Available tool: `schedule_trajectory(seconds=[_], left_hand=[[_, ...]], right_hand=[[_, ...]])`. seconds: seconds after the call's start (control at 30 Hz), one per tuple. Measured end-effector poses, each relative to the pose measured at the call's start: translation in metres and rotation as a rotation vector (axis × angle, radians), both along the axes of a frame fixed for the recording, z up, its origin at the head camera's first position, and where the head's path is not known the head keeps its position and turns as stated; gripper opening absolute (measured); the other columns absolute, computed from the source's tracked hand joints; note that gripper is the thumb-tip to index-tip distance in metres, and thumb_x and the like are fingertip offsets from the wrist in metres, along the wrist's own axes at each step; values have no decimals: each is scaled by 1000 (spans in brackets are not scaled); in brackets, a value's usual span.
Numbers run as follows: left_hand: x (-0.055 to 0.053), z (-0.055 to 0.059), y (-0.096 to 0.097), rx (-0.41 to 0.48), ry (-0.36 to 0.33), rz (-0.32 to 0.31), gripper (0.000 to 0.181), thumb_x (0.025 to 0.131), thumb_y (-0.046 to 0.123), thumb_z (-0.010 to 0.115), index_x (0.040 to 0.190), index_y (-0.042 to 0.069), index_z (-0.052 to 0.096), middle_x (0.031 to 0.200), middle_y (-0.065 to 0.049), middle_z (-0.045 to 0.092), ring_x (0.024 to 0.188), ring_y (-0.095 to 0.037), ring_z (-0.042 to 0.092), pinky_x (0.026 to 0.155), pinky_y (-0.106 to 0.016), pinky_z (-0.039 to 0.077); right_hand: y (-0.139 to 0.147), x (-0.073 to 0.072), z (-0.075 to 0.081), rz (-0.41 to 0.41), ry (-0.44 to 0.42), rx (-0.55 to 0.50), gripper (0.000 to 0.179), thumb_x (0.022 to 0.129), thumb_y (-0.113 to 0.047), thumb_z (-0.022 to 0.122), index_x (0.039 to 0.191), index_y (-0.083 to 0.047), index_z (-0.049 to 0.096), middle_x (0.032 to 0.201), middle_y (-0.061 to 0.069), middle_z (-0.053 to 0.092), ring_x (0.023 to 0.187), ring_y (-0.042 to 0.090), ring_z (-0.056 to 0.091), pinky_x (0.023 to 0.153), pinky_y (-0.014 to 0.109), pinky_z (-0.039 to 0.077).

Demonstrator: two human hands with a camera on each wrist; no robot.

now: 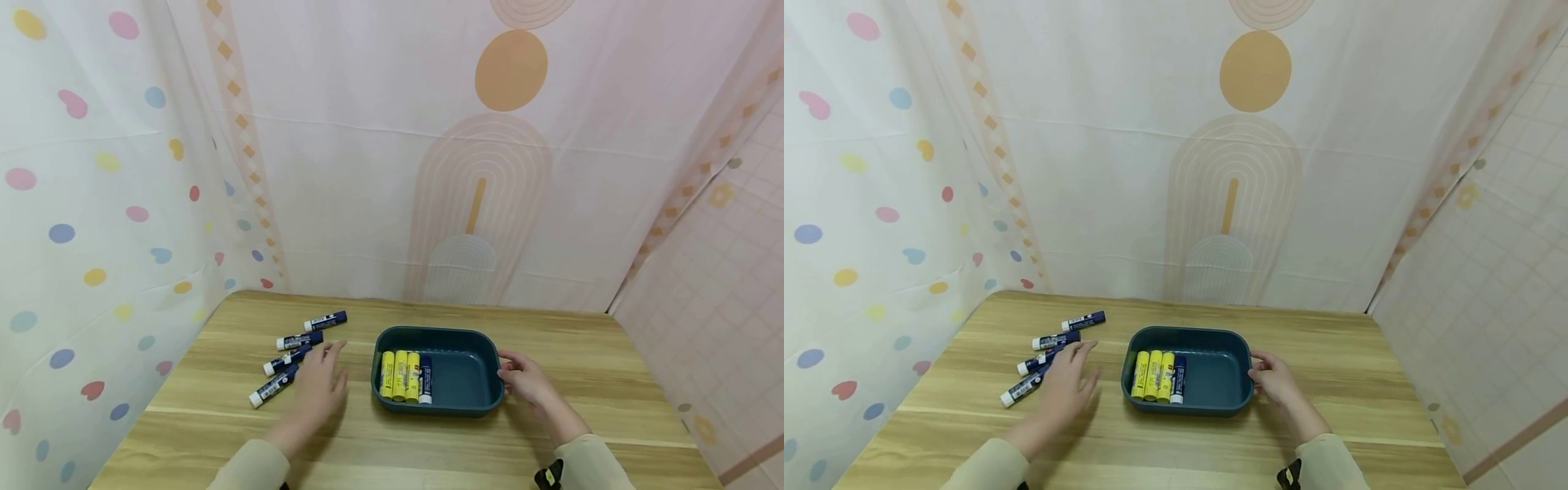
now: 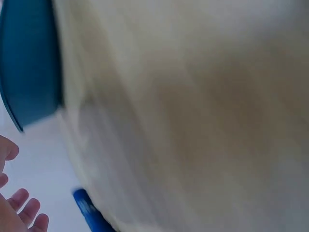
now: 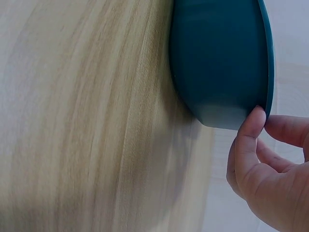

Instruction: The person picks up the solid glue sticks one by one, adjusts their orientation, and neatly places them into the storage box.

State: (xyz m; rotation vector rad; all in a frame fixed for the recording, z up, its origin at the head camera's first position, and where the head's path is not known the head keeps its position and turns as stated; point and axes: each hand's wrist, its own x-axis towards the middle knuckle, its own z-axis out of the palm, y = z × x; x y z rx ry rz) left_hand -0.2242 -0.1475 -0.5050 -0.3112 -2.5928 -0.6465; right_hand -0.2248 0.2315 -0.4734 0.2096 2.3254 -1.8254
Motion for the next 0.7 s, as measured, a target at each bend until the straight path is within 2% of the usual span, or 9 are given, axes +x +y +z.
schedule_trajectory(seconds=[0.1,0.2,0.33,0.5,0.7], left_hand=[[0,-8,-24,-97,38,24,58,78,13,74,132,8,52,119,-19,55,107,-37,53,84,-52,48],[3,-10,-44,-158,-13,39,58,81,14,71,134,7,50,121,-20,53,110,-38,51,88,-54,46],[6,-12,-64,-232,-84,101,55,83,17,68,134,8,52,124,-24,51,111,-42,49,85,-58,44],[9,-16,-80,-307,-148,159,47,85,17,65,131,7,56,120,-27,53,105,-43,52,77,-58,45],[12,-14,-89,-356,-215,147,40,90,9,58,130,9,56,107,-26,55,97,-42,54,64,-53,49]], right_hand=[[0,0,0,-3,4,-1,45,93,3,51,136,10,39,91,7,48,71,16,51,61,28,47],[0,0,0,-8,2,-1,45,92,4,51,136,10,40,90,7,49,71,15,50,61,29,47],[1,0,-1,-7,4,2,45,92,4,51,135,10,40,90,7,49,71,15,50,62,30,48],[1,-1,-2,-7,-2,0,44,93,4,50,136,9,41,91,7,48,70,15,49,61,30,47],[1,0,-2,-1,-4,-7,44,94,3,49,136,9,40,91,8,47,69,16,49,61,29,47]])
